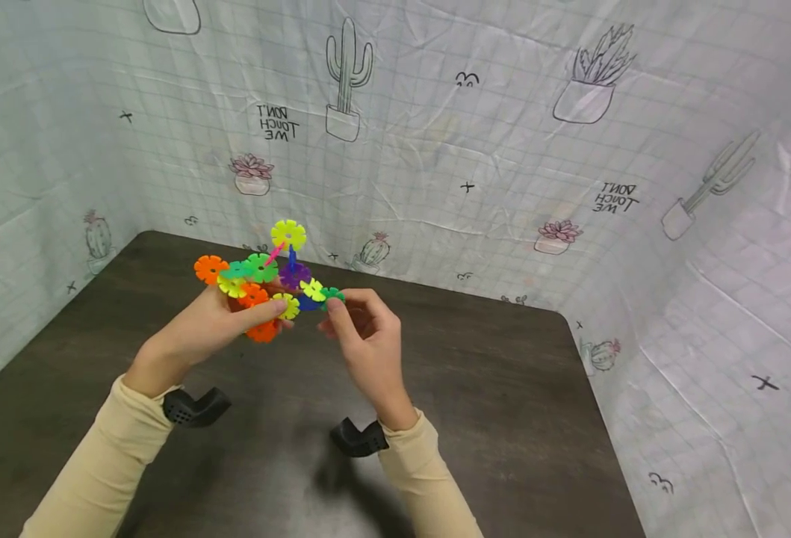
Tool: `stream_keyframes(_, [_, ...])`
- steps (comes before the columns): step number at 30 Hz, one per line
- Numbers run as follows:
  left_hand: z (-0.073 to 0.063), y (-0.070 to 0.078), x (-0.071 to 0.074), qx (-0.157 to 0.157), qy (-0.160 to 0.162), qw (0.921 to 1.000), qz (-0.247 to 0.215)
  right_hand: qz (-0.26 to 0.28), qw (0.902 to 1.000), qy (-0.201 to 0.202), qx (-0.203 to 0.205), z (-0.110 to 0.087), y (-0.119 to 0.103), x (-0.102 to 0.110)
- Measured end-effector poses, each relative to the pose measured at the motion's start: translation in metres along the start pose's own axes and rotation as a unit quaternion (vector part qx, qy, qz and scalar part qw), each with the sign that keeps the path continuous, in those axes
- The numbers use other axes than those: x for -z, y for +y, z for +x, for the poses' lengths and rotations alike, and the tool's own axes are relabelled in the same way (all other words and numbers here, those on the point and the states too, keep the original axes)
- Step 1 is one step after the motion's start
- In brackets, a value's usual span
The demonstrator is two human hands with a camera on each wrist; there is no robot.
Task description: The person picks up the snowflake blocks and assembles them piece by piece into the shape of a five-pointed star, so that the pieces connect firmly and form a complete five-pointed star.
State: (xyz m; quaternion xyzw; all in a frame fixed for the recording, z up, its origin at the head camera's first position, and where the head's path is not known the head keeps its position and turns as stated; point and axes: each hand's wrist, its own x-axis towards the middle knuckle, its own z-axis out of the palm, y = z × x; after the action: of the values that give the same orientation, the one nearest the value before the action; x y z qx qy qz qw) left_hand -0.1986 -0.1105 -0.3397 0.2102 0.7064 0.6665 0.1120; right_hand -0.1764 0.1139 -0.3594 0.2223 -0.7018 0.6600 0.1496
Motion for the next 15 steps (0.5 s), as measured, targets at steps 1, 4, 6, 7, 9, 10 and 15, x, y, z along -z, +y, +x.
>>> stream_keyframes(1, [0.0, 0.0, 0.001, -0.001, -0.004, 0.9999, -0.016, 0.0, 1.0, -0.004, -0.003, 0.001, 0.001, 0.0])
stream_keyframes(4, [-0.001, 0.0, 0.003, -0.005, -0.01, 0.998, -0.061, 0.009, 0.9997, -0.019, -0.015, 0.005, 0.007, -0.001])
stream_keyframes(6, [-0.003, 0.001, 0.006, -0.009, -0.002, 0.9973, -0.073, 0.021, 0.9992, -0.024, -0.023, 0.008, 0.014, -0.003])
stream_keyframes(7, [-0.004, 0.001, 0.007, -0.011, 0.007, 0.9971, -0.075, 0.029, 0.9989, -0.02, -0.032, 0.011, 0.019, -0.004])
stream_keyframes(9, [-0.006, 0.003, 0.009, -0.011, 0.025, 0.9968, -0.075, 0.025, 0.998, -0.009, -0.057, 0.018, 0.031, -0.01])
stream_keyframes(10, [-0.007, 0.004, 0.011, -0.011, 0.031, 0.9967, -0.074, 0.007, 0.9972, -0.009, -0.074, 0.023, 0.037, -0.015])
stream_keyframes(15, [-0.009, 0.008, 0.012, -0.04, 0.022, 0.9906, -0.129, -0.251, 0.9496, -0.156, -0.105, 0.049, 0.08, -0.053])
